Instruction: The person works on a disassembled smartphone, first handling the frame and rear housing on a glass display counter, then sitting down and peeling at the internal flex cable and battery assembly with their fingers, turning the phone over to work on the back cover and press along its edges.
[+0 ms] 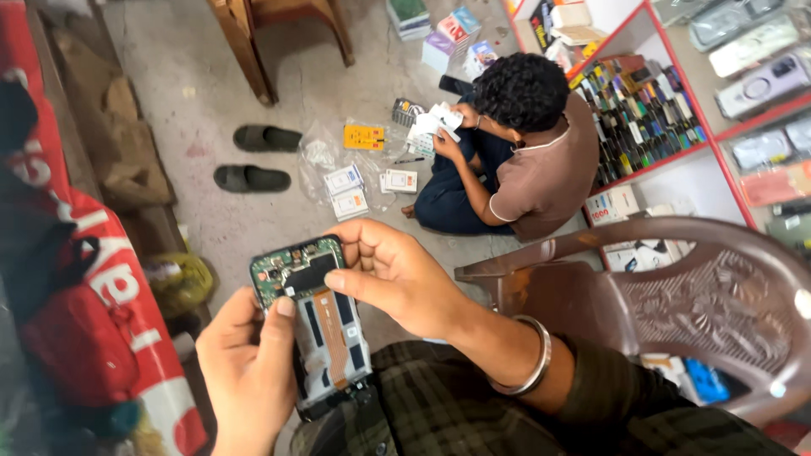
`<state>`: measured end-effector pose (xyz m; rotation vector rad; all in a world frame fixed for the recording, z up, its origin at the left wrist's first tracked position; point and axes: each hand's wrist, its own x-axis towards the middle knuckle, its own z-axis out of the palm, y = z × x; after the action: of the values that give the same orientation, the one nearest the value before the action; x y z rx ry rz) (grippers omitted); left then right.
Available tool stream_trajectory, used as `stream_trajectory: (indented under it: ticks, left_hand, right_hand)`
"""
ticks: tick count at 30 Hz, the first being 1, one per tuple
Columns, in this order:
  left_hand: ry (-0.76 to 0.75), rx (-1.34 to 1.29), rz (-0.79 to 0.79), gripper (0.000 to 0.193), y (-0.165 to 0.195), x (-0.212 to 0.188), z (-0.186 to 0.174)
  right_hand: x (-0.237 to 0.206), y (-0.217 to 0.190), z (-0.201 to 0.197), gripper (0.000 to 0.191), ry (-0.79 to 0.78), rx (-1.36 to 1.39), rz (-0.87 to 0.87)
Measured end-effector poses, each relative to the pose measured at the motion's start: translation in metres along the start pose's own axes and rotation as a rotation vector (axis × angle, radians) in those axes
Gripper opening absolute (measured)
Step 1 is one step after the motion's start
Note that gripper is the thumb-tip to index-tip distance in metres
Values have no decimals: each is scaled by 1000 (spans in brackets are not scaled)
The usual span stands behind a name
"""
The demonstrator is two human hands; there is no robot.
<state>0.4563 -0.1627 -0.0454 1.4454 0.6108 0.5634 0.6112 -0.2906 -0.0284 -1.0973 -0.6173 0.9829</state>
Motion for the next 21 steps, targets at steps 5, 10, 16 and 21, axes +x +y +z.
stream_trajectory:
  ticks: [5, 10, 16, 21]
  left_hand:
    - [113, -56, -49, 15, -6, 12, 92]
    - [175, -85, -98, 16, -20, 23, 150]
    - [300, -88, -223, 15, -54, 22, 179]
    - [383, -159, -250, 14, -102, 8, 193]
  right_hand:
    - [4, -30, -90, 38, -100, -11, 30]
    - [9, -35, -151, 41, -158, -23, 89]
    - [15, -13, -182, 42, -172, -63, 204]
    - [11, 22, -197, 40, -190, -120, 315]
